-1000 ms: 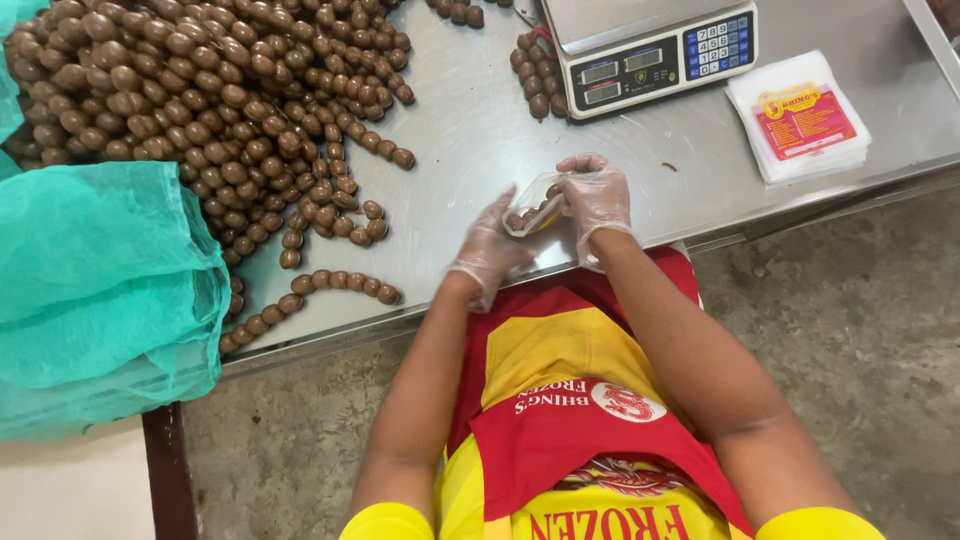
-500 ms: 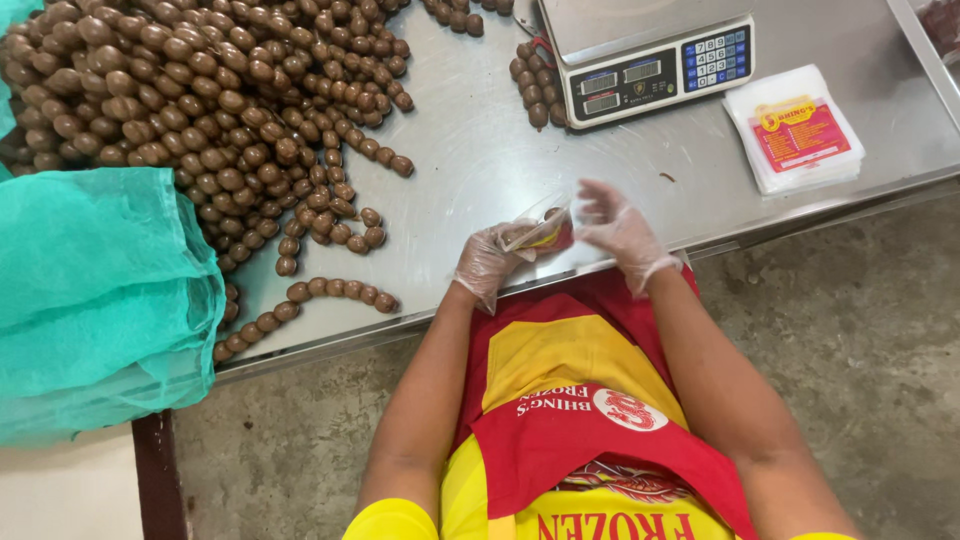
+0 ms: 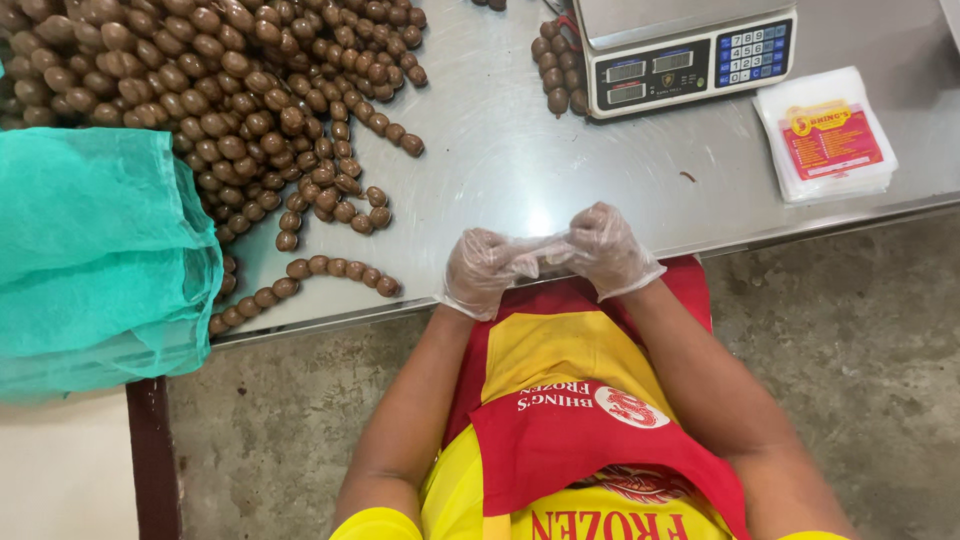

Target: The person places small sausages into clear plastic bags by hand and puts the filled bags onto a table near a scale.

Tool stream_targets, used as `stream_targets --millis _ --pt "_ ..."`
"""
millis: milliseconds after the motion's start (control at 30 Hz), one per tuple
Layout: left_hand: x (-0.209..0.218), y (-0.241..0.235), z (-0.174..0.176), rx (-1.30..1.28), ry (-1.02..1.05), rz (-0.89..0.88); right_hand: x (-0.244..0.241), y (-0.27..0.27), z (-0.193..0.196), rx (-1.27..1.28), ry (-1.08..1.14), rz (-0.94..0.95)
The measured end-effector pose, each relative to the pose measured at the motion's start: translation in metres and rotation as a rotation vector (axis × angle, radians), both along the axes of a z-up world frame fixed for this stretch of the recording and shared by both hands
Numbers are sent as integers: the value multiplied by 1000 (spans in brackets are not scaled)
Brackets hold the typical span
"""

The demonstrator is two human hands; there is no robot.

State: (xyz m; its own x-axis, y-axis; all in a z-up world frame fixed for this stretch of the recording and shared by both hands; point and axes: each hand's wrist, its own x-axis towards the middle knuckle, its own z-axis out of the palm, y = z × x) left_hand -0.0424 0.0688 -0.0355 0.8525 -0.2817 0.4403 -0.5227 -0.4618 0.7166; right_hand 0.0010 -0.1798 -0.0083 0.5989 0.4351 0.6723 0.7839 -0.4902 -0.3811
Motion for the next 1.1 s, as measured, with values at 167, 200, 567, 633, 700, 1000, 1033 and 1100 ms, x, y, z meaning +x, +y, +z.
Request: stream_targets --millis 167,200,567,633,700,1000,1033,1100 --pt "-2 1 -20 -9 267 -55 -14 0 -5 -229 320 60" --pt "0 3 -9 655 40 -38 -18 2 4 -227 328 57" --pt "-25 -38 113 301 -115 76 -18 27 81 331 1354 30" --pt "-24 -40 103 377 -360 -10 -16 24 87 241 1412 -225" --pt "-13 -33 96 391 -237 -66 -14 20 85 161 1445 -486" --pt "19 -28 99 126 485 -80 -20 2 52 5 432 -45" --pt "25 -32 92 127 478 -97 -16 1 48 195 785 -54" --pt "34 -41 70 -225 965 57 -16 -6 38 402 1140 -70"
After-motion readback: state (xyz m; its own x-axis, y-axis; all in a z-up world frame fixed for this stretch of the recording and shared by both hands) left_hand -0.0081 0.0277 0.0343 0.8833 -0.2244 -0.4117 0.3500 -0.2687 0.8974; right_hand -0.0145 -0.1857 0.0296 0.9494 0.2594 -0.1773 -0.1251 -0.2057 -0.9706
